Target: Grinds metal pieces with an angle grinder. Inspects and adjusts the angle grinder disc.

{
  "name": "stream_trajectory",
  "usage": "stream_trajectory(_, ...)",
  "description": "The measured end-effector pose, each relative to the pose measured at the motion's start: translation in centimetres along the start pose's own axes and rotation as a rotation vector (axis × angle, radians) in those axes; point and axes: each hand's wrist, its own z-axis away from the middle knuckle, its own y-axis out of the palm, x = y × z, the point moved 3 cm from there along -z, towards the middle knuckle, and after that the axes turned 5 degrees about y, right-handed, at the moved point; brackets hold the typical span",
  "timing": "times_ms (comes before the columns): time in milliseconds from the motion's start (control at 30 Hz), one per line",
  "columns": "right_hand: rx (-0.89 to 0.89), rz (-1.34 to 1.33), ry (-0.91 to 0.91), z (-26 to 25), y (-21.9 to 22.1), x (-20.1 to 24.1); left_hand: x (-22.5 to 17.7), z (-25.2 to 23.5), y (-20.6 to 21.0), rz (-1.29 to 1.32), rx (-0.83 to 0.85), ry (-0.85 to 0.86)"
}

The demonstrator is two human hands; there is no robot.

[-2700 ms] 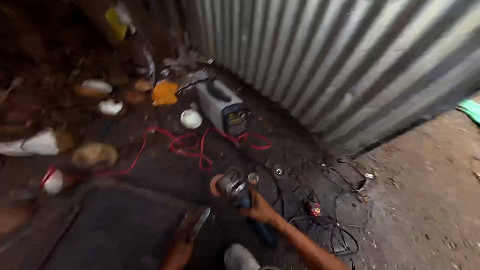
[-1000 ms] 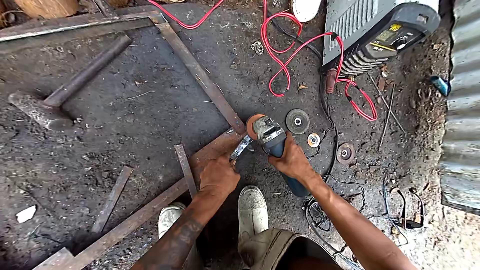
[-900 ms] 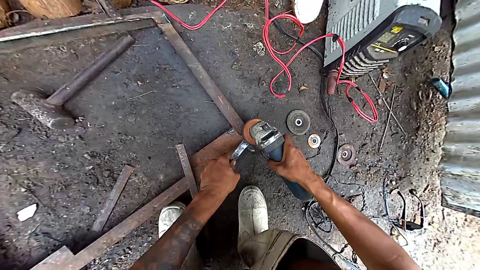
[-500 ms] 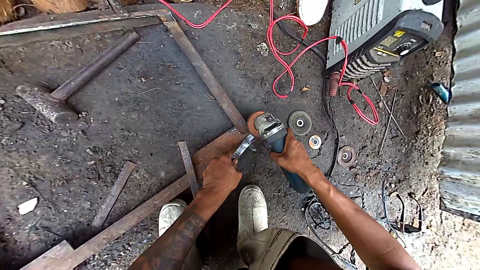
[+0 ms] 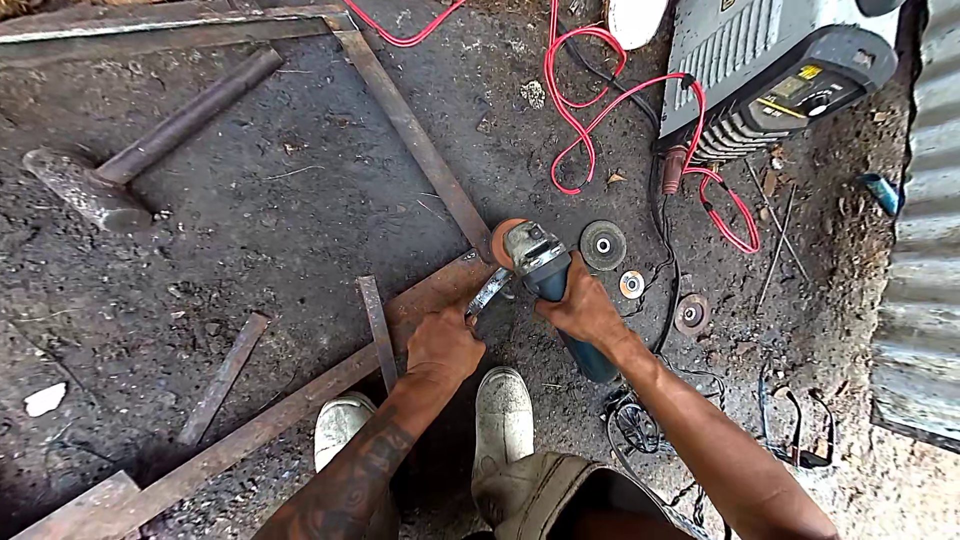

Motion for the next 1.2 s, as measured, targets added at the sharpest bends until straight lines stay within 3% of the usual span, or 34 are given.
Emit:
stream_trajectory(1000, 0.063, -0.001, -0.077, 1.8, 0.4, 0.8, -0.1, 0.4, 0.6, -0.055, -0.057, -0.005)
stream_trajectory(1133, 0.064, -0.050, -0.053, 1.2, 0.5, 0.5, 0.9, -0.4, 0.8, 0.024, -0.051, 0.031)
stream_trajectory(1200, 0.006, -0.197, -0.078, 0.7, 0.2, -0.5, 2.3, -1.4, 0.8, 0.246, -0.035, 0.101)
